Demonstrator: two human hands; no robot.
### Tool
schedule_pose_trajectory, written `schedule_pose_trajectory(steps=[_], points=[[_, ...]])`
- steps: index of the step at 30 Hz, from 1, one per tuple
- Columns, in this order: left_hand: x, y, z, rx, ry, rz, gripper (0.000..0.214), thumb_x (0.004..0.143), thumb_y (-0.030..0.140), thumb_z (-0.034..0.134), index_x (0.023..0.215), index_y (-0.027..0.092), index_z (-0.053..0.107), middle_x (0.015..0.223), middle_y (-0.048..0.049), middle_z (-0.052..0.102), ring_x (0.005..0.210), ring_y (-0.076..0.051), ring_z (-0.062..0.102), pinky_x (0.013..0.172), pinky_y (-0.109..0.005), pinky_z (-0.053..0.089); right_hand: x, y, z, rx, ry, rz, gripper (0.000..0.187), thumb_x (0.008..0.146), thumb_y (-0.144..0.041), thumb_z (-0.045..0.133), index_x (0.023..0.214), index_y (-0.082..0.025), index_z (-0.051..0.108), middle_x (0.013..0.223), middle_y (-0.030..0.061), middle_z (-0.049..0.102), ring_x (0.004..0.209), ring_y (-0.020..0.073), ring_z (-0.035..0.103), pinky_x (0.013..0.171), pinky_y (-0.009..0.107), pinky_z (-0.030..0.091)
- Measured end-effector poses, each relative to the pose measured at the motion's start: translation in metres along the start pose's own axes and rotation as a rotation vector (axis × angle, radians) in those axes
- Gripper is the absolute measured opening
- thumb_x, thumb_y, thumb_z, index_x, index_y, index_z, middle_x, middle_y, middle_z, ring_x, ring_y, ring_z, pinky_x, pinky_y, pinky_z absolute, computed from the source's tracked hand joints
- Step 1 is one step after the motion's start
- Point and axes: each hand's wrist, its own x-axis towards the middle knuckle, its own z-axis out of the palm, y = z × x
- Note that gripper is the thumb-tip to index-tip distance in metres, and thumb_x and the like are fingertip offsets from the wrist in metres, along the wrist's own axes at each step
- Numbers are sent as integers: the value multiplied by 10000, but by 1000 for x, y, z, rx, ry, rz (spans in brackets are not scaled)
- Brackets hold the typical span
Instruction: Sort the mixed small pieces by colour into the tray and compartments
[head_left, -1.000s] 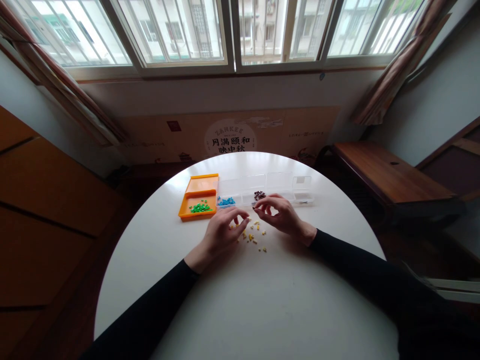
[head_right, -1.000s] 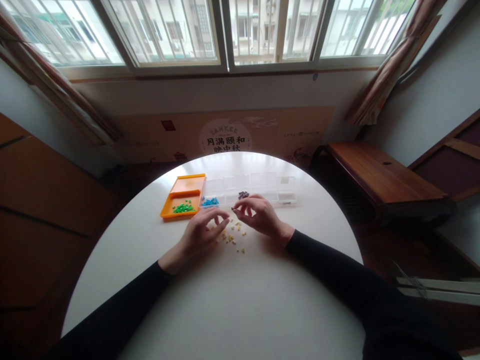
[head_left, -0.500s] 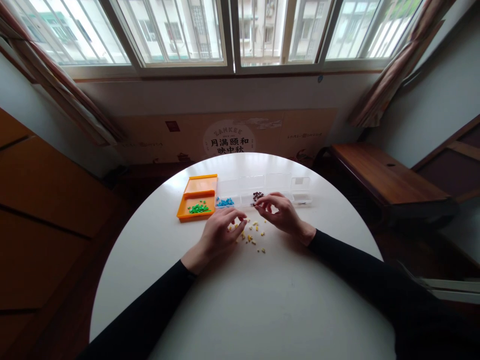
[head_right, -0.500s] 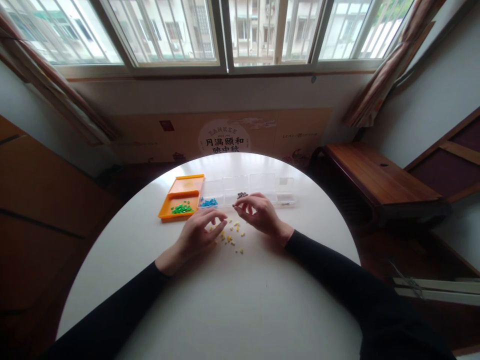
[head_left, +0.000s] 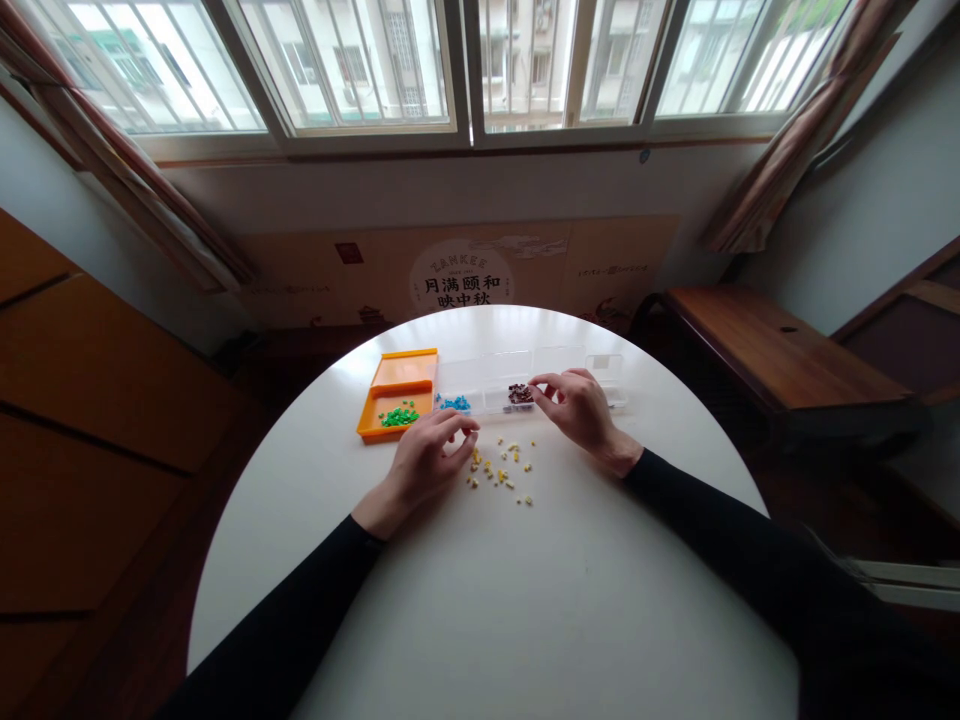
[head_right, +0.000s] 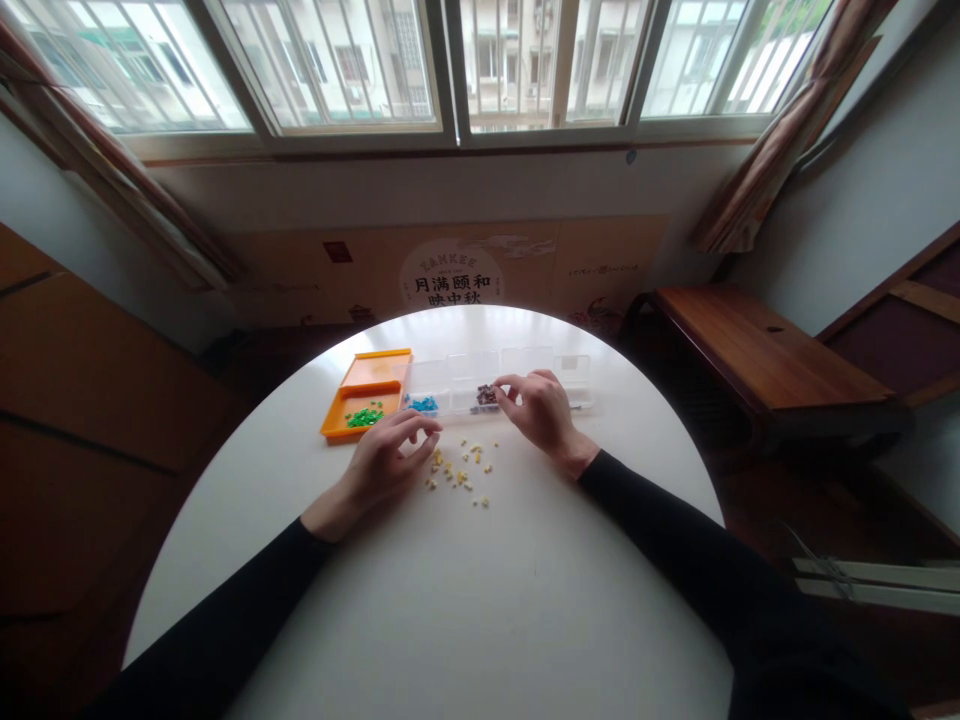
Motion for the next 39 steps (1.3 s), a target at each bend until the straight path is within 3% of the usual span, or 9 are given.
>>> schedule_pose_trajectory(steps=[4,10,16,22,30,39], points=[[-2,-8,-4,-60,-43,10,98,1021,220,673,1016,223,771,940,-34,736,764,-159,630,756,-286,518,-8,-5,-9,121,-99,-77,107,1046,-284,709,1043,-252,810,755,-32,764,605,147,631,923,365,511],[-4,-12,-15,-109,-132,45,93,1010,212,679,1021,215,771,927,-36,712,716,-137,589,692,-262,494,-20,-14,-15,227,-295,-342,99,998,-187,701,1020,-249,774,772,-32,759,720,161,703,932,353,507],[-3,-11,-16,-66,-156,98,140,910,151,705,1006,225,775,919,-38,709,800,-170,636,716,-269,510,-21,-23,-16,249,-388,-329,142,967,-207,743,1101,-248,767,840,-5,759,848,197,719,991,380,511],[-3,-10,-14,-58,-154,120,130,910,151,694,982,226,771,933,-41,713,828,-179,663,749,-282,532,-21,-20,-12,203,-415,-344,52,1013,-242,730,1023,-248,781,855,8,734,857,196,690,984,371,494],[-2,-10,-14,-52,-158,133,118,920,145,692,955,232,764,942,-37,725,837,-180,682,771,-284,549,-22,-16,-5,202,-406,-356,113,1040,-303,741,948,-238,741,870,4,759,865,194,701,956,360,484],[-3,-8,-14,-13,-124,117,58,955,205,725,980,236,767,966,-40,743,817,-174,681,722,-275,534,-20,-19,-9,377,-299,-245,99,1096,-299,695,1050,-239,760,925,10,809,823,175,735,959,375,540]])
